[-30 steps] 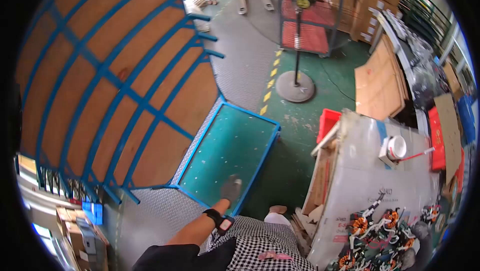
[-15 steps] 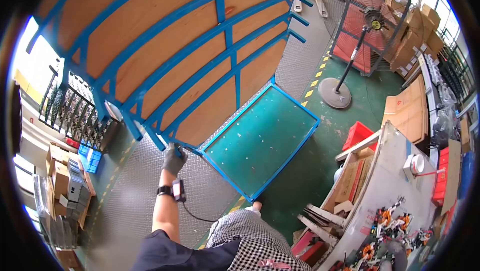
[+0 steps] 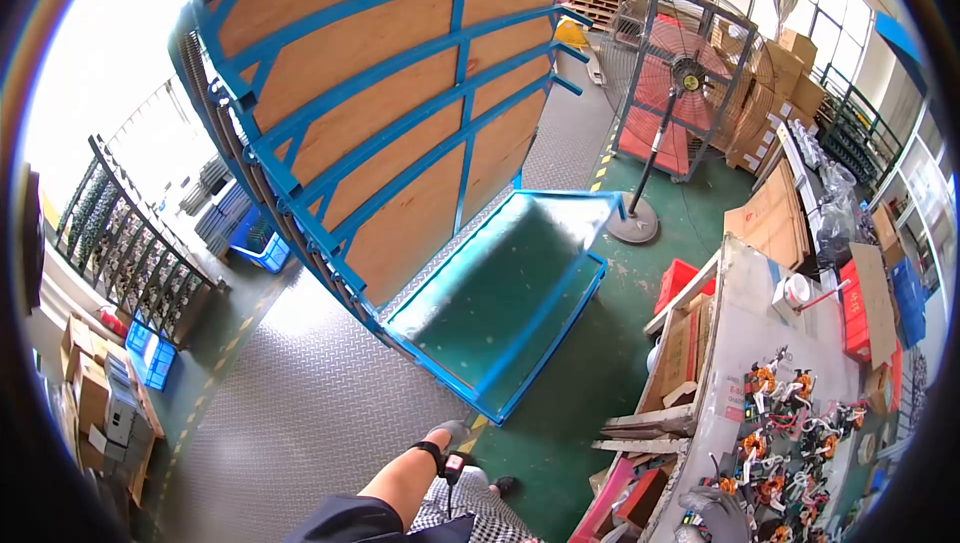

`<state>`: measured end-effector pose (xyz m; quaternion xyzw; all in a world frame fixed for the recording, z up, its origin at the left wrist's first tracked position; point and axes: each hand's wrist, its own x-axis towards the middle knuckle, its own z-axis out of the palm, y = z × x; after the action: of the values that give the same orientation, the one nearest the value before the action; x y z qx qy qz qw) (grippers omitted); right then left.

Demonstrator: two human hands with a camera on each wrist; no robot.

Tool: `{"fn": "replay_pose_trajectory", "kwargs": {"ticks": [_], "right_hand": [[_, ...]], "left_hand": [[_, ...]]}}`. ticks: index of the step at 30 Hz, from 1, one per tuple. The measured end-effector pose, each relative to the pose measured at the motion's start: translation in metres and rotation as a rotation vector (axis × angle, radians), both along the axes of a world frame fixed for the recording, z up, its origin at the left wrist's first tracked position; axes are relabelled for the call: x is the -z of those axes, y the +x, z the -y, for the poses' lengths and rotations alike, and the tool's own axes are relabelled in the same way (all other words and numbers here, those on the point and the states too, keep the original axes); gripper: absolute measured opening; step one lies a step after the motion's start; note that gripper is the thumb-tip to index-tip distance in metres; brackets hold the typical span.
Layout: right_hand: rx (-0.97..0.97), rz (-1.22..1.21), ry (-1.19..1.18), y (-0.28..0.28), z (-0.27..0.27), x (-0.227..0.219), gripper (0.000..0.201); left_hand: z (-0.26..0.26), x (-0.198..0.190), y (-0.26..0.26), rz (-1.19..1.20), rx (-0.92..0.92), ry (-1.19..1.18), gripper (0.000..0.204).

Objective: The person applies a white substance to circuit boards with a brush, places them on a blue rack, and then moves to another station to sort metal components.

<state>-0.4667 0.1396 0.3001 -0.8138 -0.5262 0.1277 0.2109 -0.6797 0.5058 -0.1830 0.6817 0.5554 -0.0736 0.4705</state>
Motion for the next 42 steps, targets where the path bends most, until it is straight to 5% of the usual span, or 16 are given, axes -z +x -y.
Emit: {"fn": "replay_pose_trajectory", "kwargs": {"ticks": [2, 5, 6, 9, 14, 15, 18, 19, 21, 23, 24, 25, 31, 35, 39, 42], "right_hand": [[0.164, -0.165, -0.020, -0.018, 0.014, 0.007, 0.031], [0.332, -0.464, -0.008, -0.035, 0.014, 0.017, 0.029], [0.292, -0.463, -0.048, -0.041, 0.003, 0.012, 0.036], [0.215, -0.459, 0.130, -0.070, -0.052, 0.027, 0.032], [0.060, -0.437, 0.200, -0.135, -0.146, 0.027, 0.024], [-0.004, -0.358, 0.139, -0.149, -0.166, 0.015, 0.024], [-0.172, -0.274, 0.241, -0.188, -0.240, 0.010, 0.030], [-0.311, -0.163, 0.259, -0.194, -0.270, 0.007, 0.037], [-0.324, 0.044, 0.394, -0.222, -0.344, 0.001, 0.033], [-0.241, 0.286, 0.498, -0.237, -0.423, 0.003, 0.043], [-0.160, 0.422, 0.477, -0.237, -0.463, 0.014, 0.045], [-0.071, 0.552, 0.459, -0.237, -0.501, 0.030, 0.047], [0.110, 0.421, 0.152, -0.237, -0.585, 0.070, 0.038], [0.181, 0.432, 0.289, -0.217, -0.525, 0.105, 0.033], [0.301, 0.329, 0.316, -0.183, -0.424, 0.193, 0.032], [0.430, 0.246, -0.020, -0.157, -0.340, 0.268, 0.033]], "left_hand": [[-0.006, -0.002, -0.023, -0.038, 0.084, -0.083, 0.058], [-0.114, -0.063, -0.042, 0.834, -0.441, 0.009, 0.062], [-0.155, -0.092, -0.049, 1.335, -0.654, -0.280, 0.063], [-0.209, -0.254, -0.052, 1.627, -0.620, -0.256, 0.049], [-0.226, -0.241, -0.013, 1.175, -0.875, 0.155, 0.032], [-0.190, -0.284, -0.017, 1.091, -0.833, 0.156, 0.034], [-0.144, -0.154, -0.002, 0.787, -0.506, 0.111, 0.046], [-0.115, -0.198, -0.025, 0.790, -0.222, 0.125, 0.058], [-0.107, -0.024, -0.010, 0.570, 0.430, 0.208, 0.046], [-0.106, -0.028, -0.050, 0.327, 1.006, -0.232, 0.034], [-0.108, -0.062, -0.081, 0.411, 1.212, 0.124, 0.036], [-0.113, -0.025, -0.103, 0.530, 1.004, 0.018, 0.039], [-0.226, -0.174, -0.198, 0.474, 0.131, 0.155, 0.035], [-0.271, -0.285, -0.194, 1.123, -0.270, 0.216, 0.023], [-0.272, -0.414, -0.156, 1.240, 0.033, 0.160, 0.042], [-0.273, -0.460, -0.107, 1.486, 0.145, -0.510, 0.064]]}}
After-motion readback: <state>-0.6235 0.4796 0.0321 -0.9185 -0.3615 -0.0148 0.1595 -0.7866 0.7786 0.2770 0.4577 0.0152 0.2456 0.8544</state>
